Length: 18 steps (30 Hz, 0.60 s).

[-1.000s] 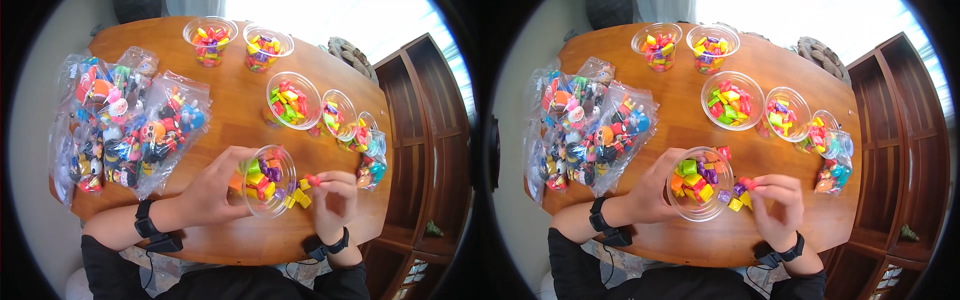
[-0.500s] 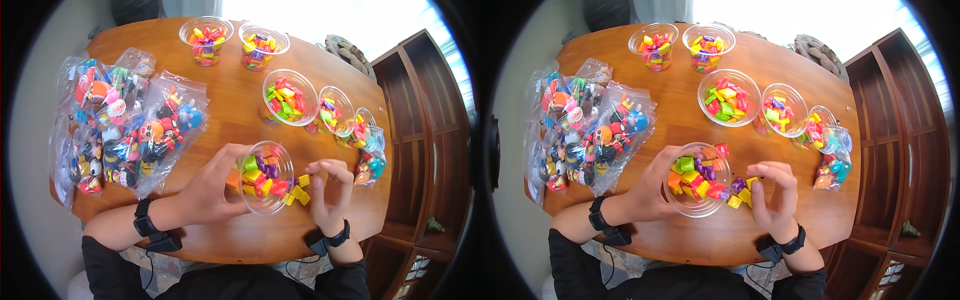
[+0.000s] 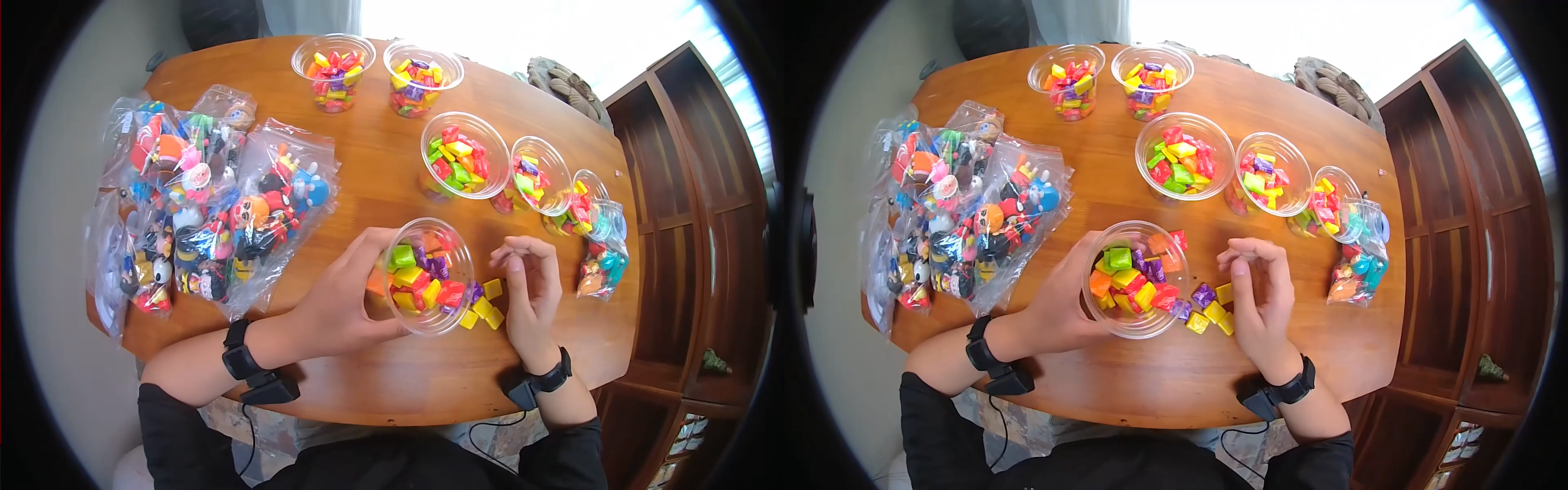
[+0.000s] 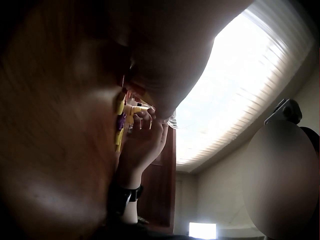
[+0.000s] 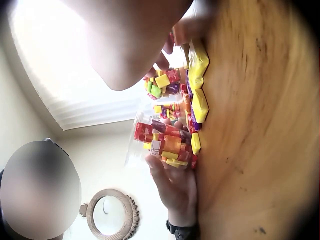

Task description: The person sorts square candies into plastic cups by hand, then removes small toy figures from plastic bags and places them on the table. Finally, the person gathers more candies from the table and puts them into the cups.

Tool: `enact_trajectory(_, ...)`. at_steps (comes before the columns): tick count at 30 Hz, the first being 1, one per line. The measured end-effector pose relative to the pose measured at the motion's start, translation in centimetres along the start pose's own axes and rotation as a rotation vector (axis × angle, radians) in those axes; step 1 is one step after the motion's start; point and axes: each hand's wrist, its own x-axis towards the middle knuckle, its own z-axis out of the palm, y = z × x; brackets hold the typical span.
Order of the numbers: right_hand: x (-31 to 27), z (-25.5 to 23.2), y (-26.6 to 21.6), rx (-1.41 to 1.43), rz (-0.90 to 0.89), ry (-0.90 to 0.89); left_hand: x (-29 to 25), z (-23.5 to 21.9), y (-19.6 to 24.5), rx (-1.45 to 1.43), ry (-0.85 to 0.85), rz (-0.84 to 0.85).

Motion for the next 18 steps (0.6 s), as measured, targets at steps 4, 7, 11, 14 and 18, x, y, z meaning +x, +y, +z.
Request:
enact_trajectory(4,0.2,0.1,0.4,0.032,0.031,0.032,0.0,0.1,-0.5,-0.002,-0.001,0.017)
enact_trajectory(7,0.7,0.2,1.0,-0.006,0.079,0.009,0.0,0.0,-0.3,-0.012,-0.001,-0.013)
enact_trajectory(11,0.8,0.3,1.2,-0.010,0.122,-0.039,0.0,0.0,-0.3,-0.043,0.024,-0.025)
enact_trajectory(14,0.9,-0.3,0.9,-0.009,0.137,-0.129,0.1,0.0,-0.3,-0.023,0.015,-0.029)
enact_trajectory(18,1.8,-1.7,-0.4,-0.274,-0.085,-0.400,0.2,0.0,-0.2,-0.017,0.007,-0.019)
